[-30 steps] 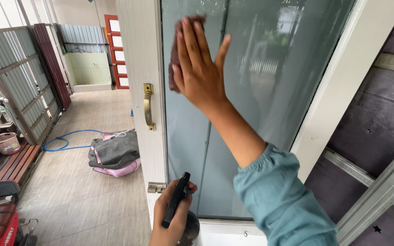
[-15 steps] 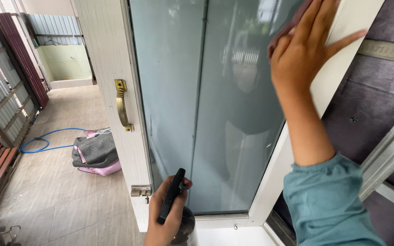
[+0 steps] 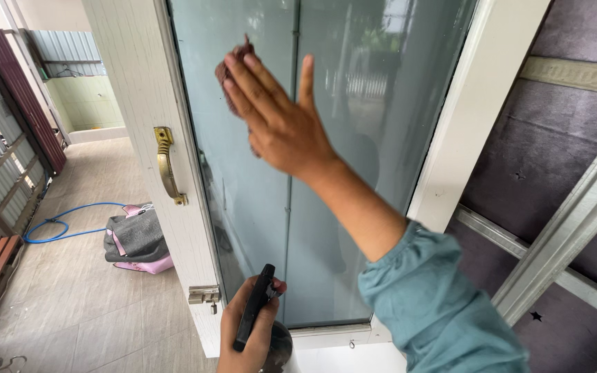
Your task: The person sprays liquid from a bottle onto the glass surface of a door and wipes it with a cloth.
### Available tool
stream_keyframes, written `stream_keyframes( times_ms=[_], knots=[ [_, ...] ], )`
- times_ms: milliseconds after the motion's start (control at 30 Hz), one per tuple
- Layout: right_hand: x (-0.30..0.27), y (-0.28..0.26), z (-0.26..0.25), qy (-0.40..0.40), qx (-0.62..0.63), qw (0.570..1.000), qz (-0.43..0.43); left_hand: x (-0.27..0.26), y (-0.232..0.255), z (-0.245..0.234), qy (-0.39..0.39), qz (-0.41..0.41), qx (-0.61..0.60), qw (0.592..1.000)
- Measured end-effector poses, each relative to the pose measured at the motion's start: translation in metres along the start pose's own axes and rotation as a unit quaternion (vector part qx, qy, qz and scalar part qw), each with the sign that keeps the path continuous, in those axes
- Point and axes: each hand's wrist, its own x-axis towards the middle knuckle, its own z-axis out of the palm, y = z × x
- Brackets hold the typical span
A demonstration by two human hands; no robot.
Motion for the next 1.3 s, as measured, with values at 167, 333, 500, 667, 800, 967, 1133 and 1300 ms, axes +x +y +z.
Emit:
stream_keyframes(
  times_ms=[167, 333, 500, 667, 800, 967, 1133, 1300],
  knots=[
    [-0.005, 0.096, -0.047, 0.027, -0.112, 0.992, 0.05, 0.0, -0.003, 0.002, -0.004, 0.027, 0.015, 1.0],
    [-0.048, 0.129, -0.091, 0.015, -0.135, 0.975, 0.178, 0.007, 0.016, 0.009, 0.0, 0.045, 0.007, 0.999],
    [-0.083, 0.111, -0.093, 0.051, -0.124, 0.976, 0.171, 0.027, 0.063, 0.03, -0.044, 0.133, -0.043, 0.989],
    [-0.071, 0.133, -0.097, 0.053, -0.13, 0.971, 0.192, 0.053, 0.141, 0.066, -0.099, 0.24, -0.064, 0.964],
    [-0.073, 0.132, -0.093, 0.057, -0.148, 0.97, 0.186, 0.096, 0.204, 0.111, -0.076, 0.357, -0.075, 0.928],
    [-0.071, 0.126, -0.098, 0.026, -0.078, 0.969, 0.231, 0.135, 0.273, 0.164, -0.016, 0.501, -0.099, 0.859],
    [-0.091, 0.124, -0.101, 0.024, -0.057, 0.978, 0.2, 0.134, 0.293, 0.178, 0.006, 0.472, -0.061, 0.88],
    [-0.096, 0.155, -0.08, -0.022, -0.284, 0.938, 0.197, 0.109, 0.261, 0.147, -0.051, 0.447, -0.104, 0.887]
  ],
)
